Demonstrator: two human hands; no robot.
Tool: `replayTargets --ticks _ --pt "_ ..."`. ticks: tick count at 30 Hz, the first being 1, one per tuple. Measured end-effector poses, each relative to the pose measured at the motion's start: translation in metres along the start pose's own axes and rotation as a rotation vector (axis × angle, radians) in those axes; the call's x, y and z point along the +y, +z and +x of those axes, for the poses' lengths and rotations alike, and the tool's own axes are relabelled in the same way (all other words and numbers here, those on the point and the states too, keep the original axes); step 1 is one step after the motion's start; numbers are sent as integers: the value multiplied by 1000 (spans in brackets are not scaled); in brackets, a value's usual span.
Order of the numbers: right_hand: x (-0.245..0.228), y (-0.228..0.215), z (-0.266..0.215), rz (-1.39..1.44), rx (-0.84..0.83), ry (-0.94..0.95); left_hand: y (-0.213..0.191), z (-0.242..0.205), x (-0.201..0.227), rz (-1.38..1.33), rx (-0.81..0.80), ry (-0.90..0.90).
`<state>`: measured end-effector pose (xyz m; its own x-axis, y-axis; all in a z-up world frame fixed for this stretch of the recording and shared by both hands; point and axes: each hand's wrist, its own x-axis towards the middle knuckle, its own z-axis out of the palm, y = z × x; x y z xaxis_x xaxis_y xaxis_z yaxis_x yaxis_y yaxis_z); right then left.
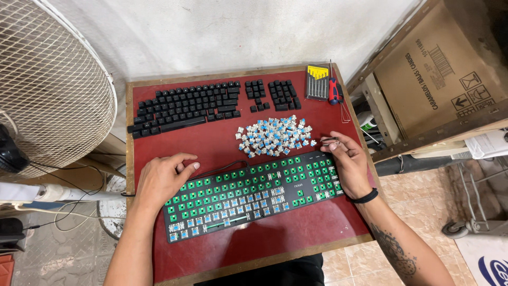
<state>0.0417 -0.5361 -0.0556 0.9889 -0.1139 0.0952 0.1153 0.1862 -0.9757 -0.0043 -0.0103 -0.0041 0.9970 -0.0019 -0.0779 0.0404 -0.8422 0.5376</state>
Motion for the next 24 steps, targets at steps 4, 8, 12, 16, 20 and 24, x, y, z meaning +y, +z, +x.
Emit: replayTargets --ticks 4,8,12,16,20,24 --pt "-5 0 -11 -9 18 -8 -1 -1 2 4 2 -4" --pt "-30 16 -15 -354 -89 -177 -1 1 2 -17 20 6" --pt "-54 36 -10 -828 -378 -562 -2 2 -2 -48 41 25" --pt "-56 67 0 -920 -571 -612 -2 0 0 -68 44 27" --pt "-54 88 12 -986 -719 -628 -5 -1 3 -87 53 43" --pt "-43 90 24 -1091 -747 -709 -7 -1 3 -114 32 38"
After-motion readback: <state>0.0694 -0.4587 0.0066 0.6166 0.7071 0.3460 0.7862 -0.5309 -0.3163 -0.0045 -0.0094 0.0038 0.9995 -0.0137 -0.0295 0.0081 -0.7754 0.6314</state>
